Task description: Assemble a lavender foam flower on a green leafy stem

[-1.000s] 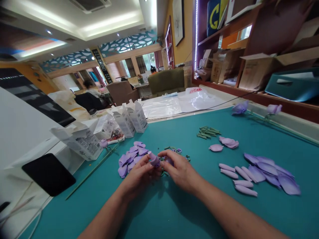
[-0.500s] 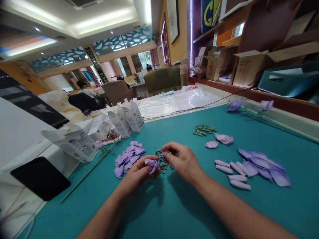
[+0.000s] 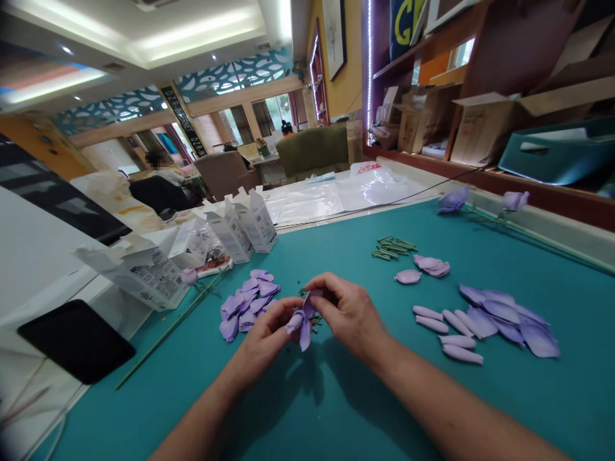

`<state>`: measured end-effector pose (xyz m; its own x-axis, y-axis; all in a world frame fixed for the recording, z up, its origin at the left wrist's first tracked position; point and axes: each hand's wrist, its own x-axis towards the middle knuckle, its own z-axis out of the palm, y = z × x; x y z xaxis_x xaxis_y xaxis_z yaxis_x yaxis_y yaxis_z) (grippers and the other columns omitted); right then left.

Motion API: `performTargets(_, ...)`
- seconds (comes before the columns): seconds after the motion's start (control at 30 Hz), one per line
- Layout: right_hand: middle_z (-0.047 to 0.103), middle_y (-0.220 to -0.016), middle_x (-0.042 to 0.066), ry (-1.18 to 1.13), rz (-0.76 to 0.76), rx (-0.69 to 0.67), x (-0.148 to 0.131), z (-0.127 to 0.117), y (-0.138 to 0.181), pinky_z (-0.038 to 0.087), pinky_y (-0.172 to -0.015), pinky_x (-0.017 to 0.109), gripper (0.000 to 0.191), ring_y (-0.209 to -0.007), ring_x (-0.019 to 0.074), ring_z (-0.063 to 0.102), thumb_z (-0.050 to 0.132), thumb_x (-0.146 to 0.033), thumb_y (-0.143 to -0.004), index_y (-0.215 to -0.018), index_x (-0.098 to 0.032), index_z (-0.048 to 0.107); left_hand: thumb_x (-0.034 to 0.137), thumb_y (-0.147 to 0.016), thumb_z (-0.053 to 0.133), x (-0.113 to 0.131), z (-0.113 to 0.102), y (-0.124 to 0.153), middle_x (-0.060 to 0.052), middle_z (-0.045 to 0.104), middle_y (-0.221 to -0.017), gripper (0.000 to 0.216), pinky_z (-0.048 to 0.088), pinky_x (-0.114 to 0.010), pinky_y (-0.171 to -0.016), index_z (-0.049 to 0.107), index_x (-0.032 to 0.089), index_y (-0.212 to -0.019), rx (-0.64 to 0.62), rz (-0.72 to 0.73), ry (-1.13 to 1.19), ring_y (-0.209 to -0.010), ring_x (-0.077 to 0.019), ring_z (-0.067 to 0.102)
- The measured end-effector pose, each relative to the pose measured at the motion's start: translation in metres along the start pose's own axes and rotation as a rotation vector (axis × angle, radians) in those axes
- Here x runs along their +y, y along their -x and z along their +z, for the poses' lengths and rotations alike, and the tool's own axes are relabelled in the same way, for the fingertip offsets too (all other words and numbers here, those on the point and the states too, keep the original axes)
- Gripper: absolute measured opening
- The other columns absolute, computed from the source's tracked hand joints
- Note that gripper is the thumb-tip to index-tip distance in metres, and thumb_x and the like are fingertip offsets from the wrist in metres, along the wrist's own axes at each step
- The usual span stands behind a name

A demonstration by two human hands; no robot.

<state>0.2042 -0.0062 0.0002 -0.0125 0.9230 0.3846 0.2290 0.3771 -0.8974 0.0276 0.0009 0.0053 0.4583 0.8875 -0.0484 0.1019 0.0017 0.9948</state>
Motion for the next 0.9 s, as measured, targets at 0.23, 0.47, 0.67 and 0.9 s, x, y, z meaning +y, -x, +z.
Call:
performTargets(0.23, 0.065, -0.076, 0.001, 0.220, -0.222, -0.002, -0.0071, -0.0047, -0.0003, 0.049, -0.061, 0.024, 0.010, -0.067, 0.0142, 0.061, 0.057, -0.018, -0.083, -0.081, -0.022, 0.066, 0.025, -0.083, 0.059, 0.0022, 0.0019, 0.0013, -0.009, 0.067, -0.100, 0.031, 0.046, -0.031, -0.082, 0.065, 0.015, -0.111, 0.005, 0.020, -0.100, -0.093, -0.0209, 0.060)
performTargets(0.47, 0.064, -0.076, 0.002, 0.302, -0.326, -0.010, -0.0084, -0.0056, 0.0008, 0.048, -0.061, 0.024, 0.013, -0.067, 0.0134, 0.060, 0.054, -0.014, -0.086, -0.082, -0.021, 0.065, 0.021, -0.083, 0.055, -0.0007, 0.0014, 0.0007, -0.010, 0.068, -0.100, 0.035, 0.046, -0.032, -0.082, 0.065, 0.015, -0.116, 0.017, 0.066, -0.253, -0.090, -0.0214, 0.060)
performTargets(0.67, 0.064, -0.076, 0.002, 0.335, -0.350, -0.048, -0.0087, -0.0051, 0.0019, 0.048, -0.061, 0.023, 0.016, -0.067, 0.0137, 0.061, 0.051, -0.014, -0.087, -0.083, -0.021, 0.064, 0.021, -0.083, 0.055, -0.0013, 0.0004, 0.0008, -0.009, 0.068, -0.098, 0.036, 0.046, -0.032, -0.082, 0.065, 0.015, -0.117, 0.014, 0.090, -0.285, -0.090, -0.0213, 0.060)
performTargets(0.9, 0.064, -0.077, 0.003, 0.354, -0.322, -0.077, -0.0093, -0.0052, 0.0021, 0.049, -0.062, 0.025, 0.017, -0.069, 0.0153, 0.062, 0.049, -0.017, -0.088, -0.082, -0.023, 0.065, 0.022, -0.083, 0.055, 0.0012, 0.0016, 0.0007, -0.007, 0.067, -0.090, 0.033, 0.045, -0.031, -0.076, 0.066, 0.015, -0.113, 0.011, 0.092, -0.319, -0.082, -0.0202, 0.059)
